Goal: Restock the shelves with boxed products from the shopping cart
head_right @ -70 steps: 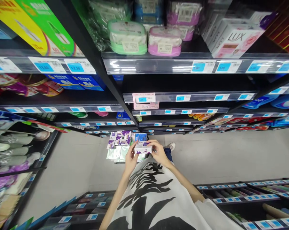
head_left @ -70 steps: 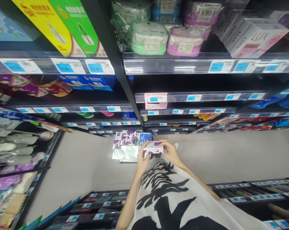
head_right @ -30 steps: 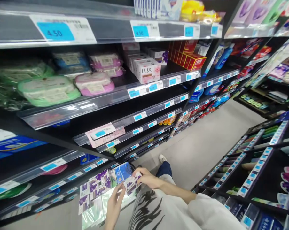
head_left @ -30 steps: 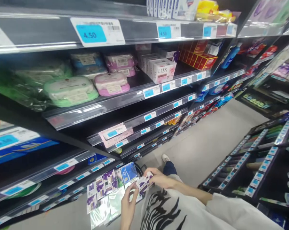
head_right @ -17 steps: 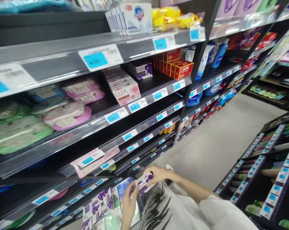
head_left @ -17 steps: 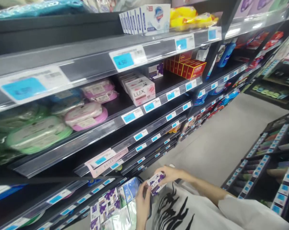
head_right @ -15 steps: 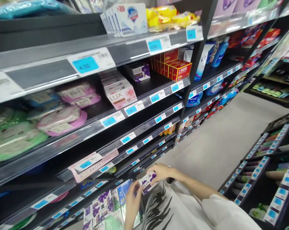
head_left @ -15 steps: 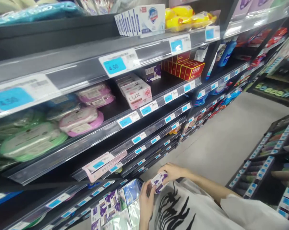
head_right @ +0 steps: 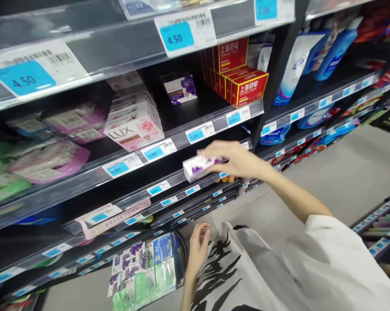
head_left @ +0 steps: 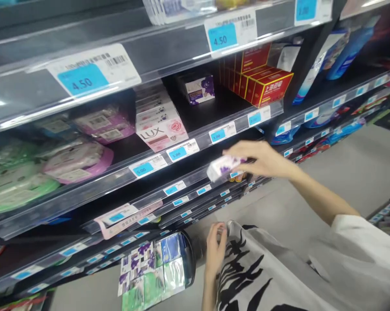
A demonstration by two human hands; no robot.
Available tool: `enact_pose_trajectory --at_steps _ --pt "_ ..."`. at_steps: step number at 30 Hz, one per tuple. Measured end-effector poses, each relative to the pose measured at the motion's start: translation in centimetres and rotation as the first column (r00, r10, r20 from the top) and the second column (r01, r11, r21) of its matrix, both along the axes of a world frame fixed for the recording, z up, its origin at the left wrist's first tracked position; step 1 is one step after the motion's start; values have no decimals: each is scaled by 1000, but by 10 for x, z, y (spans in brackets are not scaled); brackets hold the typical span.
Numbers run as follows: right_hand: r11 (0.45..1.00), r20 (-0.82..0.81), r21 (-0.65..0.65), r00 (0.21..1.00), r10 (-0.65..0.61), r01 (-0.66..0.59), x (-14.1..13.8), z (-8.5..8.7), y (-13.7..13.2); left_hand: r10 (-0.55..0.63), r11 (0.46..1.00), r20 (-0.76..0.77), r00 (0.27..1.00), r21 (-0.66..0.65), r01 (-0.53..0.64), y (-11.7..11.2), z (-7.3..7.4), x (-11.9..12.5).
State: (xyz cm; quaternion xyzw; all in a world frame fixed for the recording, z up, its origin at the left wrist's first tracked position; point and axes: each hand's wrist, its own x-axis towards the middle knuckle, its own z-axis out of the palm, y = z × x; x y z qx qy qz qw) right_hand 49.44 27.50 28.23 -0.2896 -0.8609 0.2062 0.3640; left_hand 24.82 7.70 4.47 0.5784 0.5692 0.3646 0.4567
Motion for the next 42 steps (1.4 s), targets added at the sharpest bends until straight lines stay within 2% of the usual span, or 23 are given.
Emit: enact_pose_trajectory --at_steps 2,4,7,10,14,18,23,26,31,38,42 --pt "984 -86 142 991 -98 110 8 40 21 -84 996 -31 996 -45 83 -8 0 6" --pt "954 -125 240 980 -153 180 11 70 42 -172 982 -71 983 -88 166 -16 -3 9" --pt "931 -69 307 981 -183 195 6 91 79 -255 961 -126 959 -145 236 -24 -7 8" --pt "939 12 297 983 -183 172 -3 90 118 -283 954 -213 935 -165 251 -23 -8 1" --pt "938 11 292 980 -197 185 -12 76 167 -300 953 -339 891 -152 263 -16 -10 -6" --pt "908 68 345 958 -278 239 -22 68 194 -323 946 -375 869 -170 278 -11 -10 0" --pt "873 169 351 895 -414 338 -41 72 187 -398 914 -355 846 -237 330 -10 -6 14" --pt "856 223 358 856 -467 373 -46 72 182 -404 910 -343 848 -240 337 -11 -4 15" --pt "872 98 368 920 -380 322 -44 65 194 -389 918 -380 839 -241 316 -12 -7 9" --pt "932 72 257 957 -282 256 -46 68 192 -413 904 -389 823 -285 319 -12 -10 10" --pt "919 61 275 949 -308 281 -48 68 193 -419 901 -397 816 -292 321 -10 -11 12"
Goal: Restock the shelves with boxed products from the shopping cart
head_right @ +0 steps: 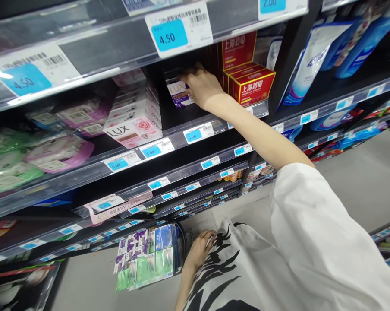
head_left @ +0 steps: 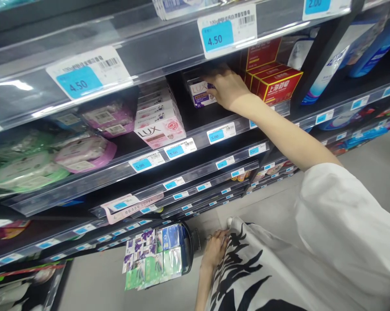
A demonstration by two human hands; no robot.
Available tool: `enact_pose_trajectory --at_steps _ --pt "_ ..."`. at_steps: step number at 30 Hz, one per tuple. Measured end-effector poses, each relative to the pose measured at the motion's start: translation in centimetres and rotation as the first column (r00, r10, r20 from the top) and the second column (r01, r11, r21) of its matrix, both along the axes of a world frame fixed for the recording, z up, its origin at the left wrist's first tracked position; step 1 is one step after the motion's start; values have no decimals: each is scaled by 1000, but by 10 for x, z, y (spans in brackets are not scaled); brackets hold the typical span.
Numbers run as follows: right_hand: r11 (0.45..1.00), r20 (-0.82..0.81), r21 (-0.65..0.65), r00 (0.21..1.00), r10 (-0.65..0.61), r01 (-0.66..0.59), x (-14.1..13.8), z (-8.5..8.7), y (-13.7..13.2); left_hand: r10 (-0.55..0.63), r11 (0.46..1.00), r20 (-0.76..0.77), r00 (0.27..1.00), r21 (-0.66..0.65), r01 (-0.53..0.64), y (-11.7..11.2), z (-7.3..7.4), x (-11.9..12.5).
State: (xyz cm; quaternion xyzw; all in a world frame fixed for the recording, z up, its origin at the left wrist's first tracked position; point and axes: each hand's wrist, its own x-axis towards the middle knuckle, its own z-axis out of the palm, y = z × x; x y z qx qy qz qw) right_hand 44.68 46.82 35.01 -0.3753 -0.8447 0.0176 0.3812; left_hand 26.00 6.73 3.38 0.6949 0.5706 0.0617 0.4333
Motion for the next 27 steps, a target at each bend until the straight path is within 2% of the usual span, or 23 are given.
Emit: enact_pose_trajectory --at_steps 4,6,8,10,12,13,14,15,16,17,18,19,21,23,25,27 --pt "997 38 21 997 -69 69 -1 0 2 -4 1000 -8 1000 6 4 3 -1 1" --pt "997 49 39 996 -73 71 -1 6 -8 -16 1000 -18 1000 13 16 5 -2 2" --pt "994 21 102 999 -50 48 0 14 -32 -36 999 -56 998 3 36 6 -6 2" --pt "978 -48 207 999 -9 18 3 18 -70 -56 998 -129 990 -25 53 6 -11 2" --pt "948 -116 318 991 70 -30 7 8 -115 -73 997 -203 976 -54 63 6 -16 2" --pt "925 -132 371 982 138 -81 9 -4 -139 -79 996 -228 970 -63 66 6 -19 3" --pt "896 -107 406 964 242 -180 11 -22 -161 -82 995 -241 967 -66 68 6 -22 4" --pt "843 -39 432 927 374 -322 12 -45 -182 -85 995 -242 966 -64 71 6 -24 5" --pt "766 69 434 866 496 -474 13 -72 -202 -84 996 -239 967 -60 71 6 -27 5" --pt "711 178 400 810 558 -578 13 -102 -219 -80 996 -239 968 -56 68 6 -30 6" --pt "717 257 323 787 561 -617 12 -135 -234 -75 997 -244 967 -52 64 7 -34 7" --pt "757 274 231 787 552 -611 10 -169 -248 -74 997 -253 965 -49 64 8 -38 7" --pt "844 174 12 832 526 -536 7 -231 -272 -82 997 -280 957 -33 76 10 -46 7" --pt "898 16 -160 909 417 -410 7 -280 -291 -94 995 -301 949 -10 96 13 -53 5" --pt "888 -106 -313 941 320 -337 13 -311 -302 -123 990 -323 938 22 138 16 -59 3" --pt "875 -165 -404 962 218 -268 25 -327 -303 -134 986 -333 933 53 161 17 -65 1"
